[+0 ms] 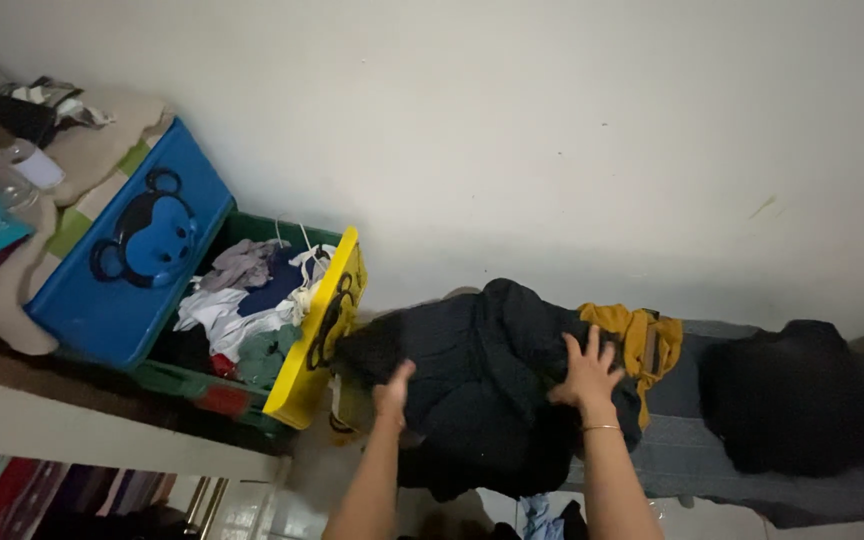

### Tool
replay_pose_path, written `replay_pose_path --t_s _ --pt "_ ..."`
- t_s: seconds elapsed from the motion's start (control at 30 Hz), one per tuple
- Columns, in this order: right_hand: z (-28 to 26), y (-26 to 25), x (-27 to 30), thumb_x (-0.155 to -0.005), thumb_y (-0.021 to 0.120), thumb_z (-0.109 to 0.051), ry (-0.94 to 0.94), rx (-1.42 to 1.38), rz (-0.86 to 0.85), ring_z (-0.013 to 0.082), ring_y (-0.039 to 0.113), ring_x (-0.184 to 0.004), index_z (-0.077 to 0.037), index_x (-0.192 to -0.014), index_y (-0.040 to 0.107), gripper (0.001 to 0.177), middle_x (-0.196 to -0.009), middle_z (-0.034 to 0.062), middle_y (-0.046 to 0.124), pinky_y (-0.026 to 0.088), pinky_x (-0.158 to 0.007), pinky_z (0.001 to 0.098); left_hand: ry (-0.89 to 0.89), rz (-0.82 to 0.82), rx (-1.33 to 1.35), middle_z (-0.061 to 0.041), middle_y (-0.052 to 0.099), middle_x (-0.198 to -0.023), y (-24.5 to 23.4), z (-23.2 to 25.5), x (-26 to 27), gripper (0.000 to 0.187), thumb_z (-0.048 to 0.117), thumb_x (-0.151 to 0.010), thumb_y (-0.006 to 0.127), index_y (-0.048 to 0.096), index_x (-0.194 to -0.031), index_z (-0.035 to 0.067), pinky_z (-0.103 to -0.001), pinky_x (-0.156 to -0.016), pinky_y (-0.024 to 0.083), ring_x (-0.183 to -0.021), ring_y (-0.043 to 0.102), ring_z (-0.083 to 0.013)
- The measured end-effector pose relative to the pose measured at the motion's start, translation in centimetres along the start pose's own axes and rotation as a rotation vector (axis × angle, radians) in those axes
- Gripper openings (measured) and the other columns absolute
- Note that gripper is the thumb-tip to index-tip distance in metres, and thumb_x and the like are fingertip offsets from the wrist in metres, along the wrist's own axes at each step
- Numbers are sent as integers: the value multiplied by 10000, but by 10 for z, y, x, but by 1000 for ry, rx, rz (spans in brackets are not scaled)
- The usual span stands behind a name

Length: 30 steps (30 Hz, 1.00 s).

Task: Organize folded clothes and place them into stacks inside a closet or storage unit.

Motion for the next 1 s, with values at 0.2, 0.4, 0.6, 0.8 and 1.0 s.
replay_pose_path --t_s 0.2,0.4,0.6,0.8,1.0 --pt "108 85 -46 -866 697 -69 51 -28 260 375 517 -1247 -240 -1194 632 376 -1343 107 583 478 -967 604 127 13 -257 -235 385 -1626 -4 -31 -94 843 183 -861 669 297 -1583 -45 -467 -1171 392 -1464 418 -393" --pt "108 -58 -20 -690 769 -40 97 123 425 338 594 -1183 -230 -1097 700 454 -1264 50 644 499 -900 547 190 237 -533 -188 371 -1620 -55 84 15 689 380 -1001 556 357 -1576 56 -497 -1183 326 -1472 348 -416" --pt "198 -75 -27 -710 717 -27 -86 73 448 351 599 -1203 -188 -1153 693 472 -1297 39 662 510 -948 509 424 114 -346 -260 680 -1355 -77 98 -75 524 227 -919 643 623 -1384 -12 -514 -991 529 -1177 677 -428" --pt "259 -8 -6 -974 670 -53 171 156 594 332 565 -1139 -187 -1131 690 208 -1280 35 611 493 -915 485 586 265 -401 -264 646 -1287 -76 84 -75 505 177 -869 626 637 -1348 17 -463 -973 485 -1117 631 -411" --pt "260 82 -3 -807 856 -233 441 25 -282 448 310 -1447 -214 -1541 392 869 -1658 69 257 355 -1073 726 294 132 -487 -219 473 -1556 -87 18 -122 632 340 -987 624 478 -1512 20 -514 -1137 389 -1400 465 -416"
Point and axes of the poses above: each hand's wrist, its own x-axis away from the middle knuckle, its own y-axis out of the palm, z = x × y, the point moved 6 cm from there along -x, towards the middle knuckle
